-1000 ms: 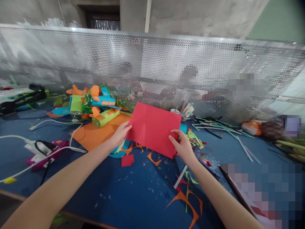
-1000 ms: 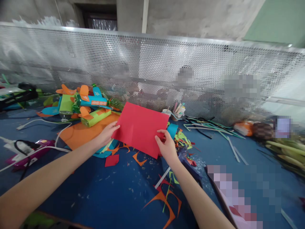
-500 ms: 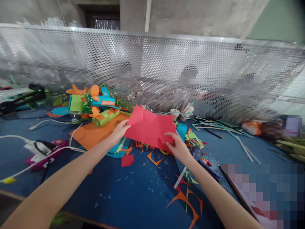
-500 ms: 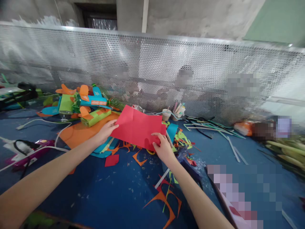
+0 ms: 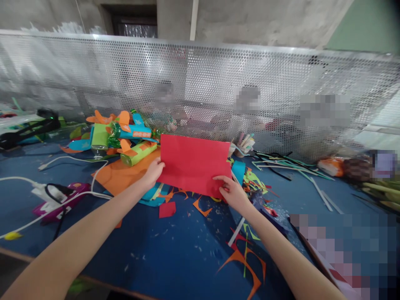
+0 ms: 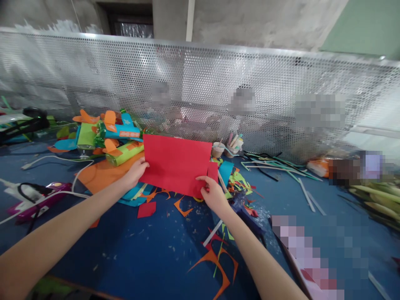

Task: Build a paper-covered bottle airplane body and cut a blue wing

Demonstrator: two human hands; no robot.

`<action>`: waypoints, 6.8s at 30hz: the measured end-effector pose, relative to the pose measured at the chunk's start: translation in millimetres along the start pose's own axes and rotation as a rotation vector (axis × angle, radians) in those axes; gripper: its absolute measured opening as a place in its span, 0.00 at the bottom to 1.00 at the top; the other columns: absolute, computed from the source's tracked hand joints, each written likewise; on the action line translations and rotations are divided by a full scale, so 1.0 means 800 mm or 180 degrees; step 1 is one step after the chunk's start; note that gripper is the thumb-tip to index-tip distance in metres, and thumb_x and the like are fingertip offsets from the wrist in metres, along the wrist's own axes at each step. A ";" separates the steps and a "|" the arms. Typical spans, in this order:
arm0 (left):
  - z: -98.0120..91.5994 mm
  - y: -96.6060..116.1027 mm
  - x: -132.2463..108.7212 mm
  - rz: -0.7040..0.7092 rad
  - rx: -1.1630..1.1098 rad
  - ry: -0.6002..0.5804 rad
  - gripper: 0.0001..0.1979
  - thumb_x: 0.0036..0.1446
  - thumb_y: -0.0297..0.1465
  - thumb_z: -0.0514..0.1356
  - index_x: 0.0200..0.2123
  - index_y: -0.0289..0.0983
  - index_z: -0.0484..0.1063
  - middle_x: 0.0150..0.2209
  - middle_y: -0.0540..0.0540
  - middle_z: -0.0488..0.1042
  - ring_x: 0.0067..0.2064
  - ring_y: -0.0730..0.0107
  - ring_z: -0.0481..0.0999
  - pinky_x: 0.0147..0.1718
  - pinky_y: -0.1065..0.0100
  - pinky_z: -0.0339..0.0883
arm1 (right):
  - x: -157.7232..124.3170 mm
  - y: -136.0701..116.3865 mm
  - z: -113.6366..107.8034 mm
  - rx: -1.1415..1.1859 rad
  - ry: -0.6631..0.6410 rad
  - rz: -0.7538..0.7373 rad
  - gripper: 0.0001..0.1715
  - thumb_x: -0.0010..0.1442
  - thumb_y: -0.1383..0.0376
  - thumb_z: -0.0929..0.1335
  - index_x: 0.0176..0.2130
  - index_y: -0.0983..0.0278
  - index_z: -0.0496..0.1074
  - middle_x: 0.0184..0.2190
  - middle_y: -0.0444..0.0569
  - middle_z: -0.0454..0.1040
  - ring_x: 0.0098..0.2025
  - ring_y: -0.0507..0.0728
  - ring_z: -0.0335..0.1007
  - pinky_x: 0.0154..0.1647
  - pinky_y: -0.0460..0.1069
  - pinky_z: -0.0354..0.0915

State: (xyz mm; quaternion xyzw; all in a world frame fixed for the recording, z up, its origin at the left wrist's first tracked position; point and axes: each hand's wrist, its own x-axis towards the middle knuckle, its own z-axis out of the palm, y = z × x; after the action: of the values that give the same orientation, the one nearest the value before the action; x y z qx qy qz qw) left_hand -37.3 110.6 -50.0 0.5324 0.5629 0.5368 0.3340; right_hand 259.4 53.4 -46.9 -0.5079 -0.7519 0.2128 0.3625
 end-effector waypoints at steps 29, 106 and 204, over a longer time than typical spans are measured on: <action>-0.025 0.008 0.005 0.0579 0.1931 0.0050 0.18 0.48 0.21 0.51 0.41 0.40 0.69 0.43 0.45 0.71 0.47 0.61 0.69 0.48 0.63 0.61 | -0.017 -0.025 0.014 -0.1639 -0.0290 -0.1052 0.17 0.51 0.72 0.65 0.41 0.60 0.73 0.51 0.53 0.67 0.54 0.60 0.60 0.54 0.57 0.59; -0.082 0.055 -0.054 0.0756 0.2495 -0.2831 0.10 0.52 0.37 0.56 0.32 0.38 0.73 0.31 0.47 0.75 0.30 0.71 0.70 0.27 0.72 0.56 | -0.040 -0.059 0.049 -0.1789 -0.0606 -0.0290 0.09 0.60 0.58 0.62 0.34 0.61 0.63 0.28 0.47 0.74 0.28 0.58 0.73 0.23 0.47 0.60; -0.091 0.034 -0.040 0.1212 0.2205 -0.2542 0.24 0.59 0.41 0.50 0.20 0.36 0.76 0.24 0.45 0.74 0.28 0.74 0.71 0.30 0.71 0.60 | -0.020 -0.054 -0.006 -0.1113 -0.1131 -0.1822 0.17 0.55 0.68 0.62 0.17 0.63 0.68 0.17 0.46 0.67 0.28 0.53 0.63 0.27 0.46 0.61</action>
State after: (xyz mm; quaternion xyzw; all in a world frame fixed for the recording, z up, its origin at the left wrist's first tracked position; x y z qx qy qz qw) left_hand -93.3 58.0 -15.7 0.8651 0.4301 0.1281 0.2241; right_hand 240.0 21.5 -19.4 -0.2866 -0.9395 0.0561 0.1790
